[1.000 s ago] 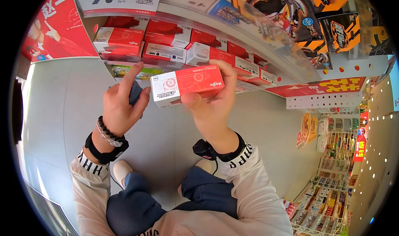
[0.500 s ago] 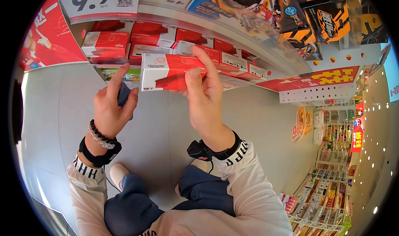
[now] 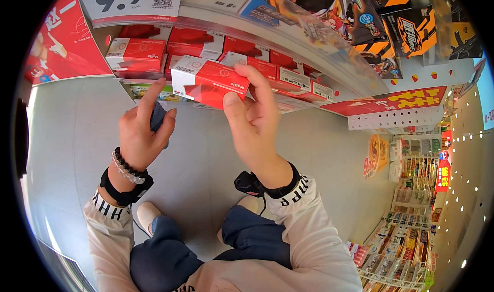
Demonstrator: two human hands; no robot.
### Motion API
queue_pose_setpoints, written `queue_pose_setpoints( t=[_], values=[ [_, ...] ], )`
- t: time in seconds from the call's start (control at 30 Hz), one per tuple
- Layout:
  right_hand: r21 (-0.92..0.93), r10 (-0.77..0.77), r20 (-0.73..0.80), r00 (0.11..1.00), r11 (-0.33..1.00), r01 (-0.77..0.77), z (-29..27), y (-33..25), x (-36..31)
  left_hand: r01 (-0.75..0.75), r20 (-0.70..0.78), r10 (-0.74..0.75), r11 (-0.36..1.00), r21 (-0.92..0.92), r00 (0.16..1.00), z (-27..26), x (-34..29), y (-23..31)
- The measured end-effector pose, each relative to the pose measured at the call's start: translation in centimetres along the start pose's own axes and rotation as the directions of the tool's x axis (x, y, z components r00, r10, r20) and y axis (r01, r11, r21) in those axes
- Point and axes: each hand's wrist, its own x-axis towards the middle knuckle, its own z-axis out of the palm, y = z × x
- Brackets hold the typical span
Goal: The person sits on the floor and wipes the lower shelves and products with a blue cloth. They pick up various boxes, wipe them, and place them back on the shelf. The person then moves to the checkout counter and wipes the surface and a display stand.
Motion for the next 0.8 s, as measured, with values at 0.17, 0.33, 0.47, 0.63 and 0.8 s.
queue_pose_setpoints(
  t=[0.17,0.33,0.47,0.63,0.8],
  values=[
    [-0.494,-0.349,0.165,0.923,0.781,0.383,-0.7,0.8,1.3,-0.025,-0.001,0.025,1.0,-0.003,1.0,-0.1,0.1,-0.1],
    [-0.35,-0.364,0.086,0.927,0.86,0.37,-0.3,1.1,2.6,-0.015,-0.011,0.015,1.0,-0.021,1.0,0.0,0.0,0.0],
    [-0.346,-0.373,0.082,0.924,0.859,0.377,0.0,1.2,3.3,-0.009,0.006,0.009,1.0,-0.015,1.0,-0.3,0.0,0.1],
    [-0.447,-0.302,0.127,0.945,0.833,0.326,0.0,2.0,3.4,-0.02,-0.021,0.02,1.0,-0.018,1.0,-0.1,0.0,0.0],
    [-0.557,-0.301,0.147,0.942,0.762,0.331,-0.2,2.4,3.6,-0.026,-0.014,0.026,0.999,-0.019,1.0,0.1,0.0,0.0]
  ],
)
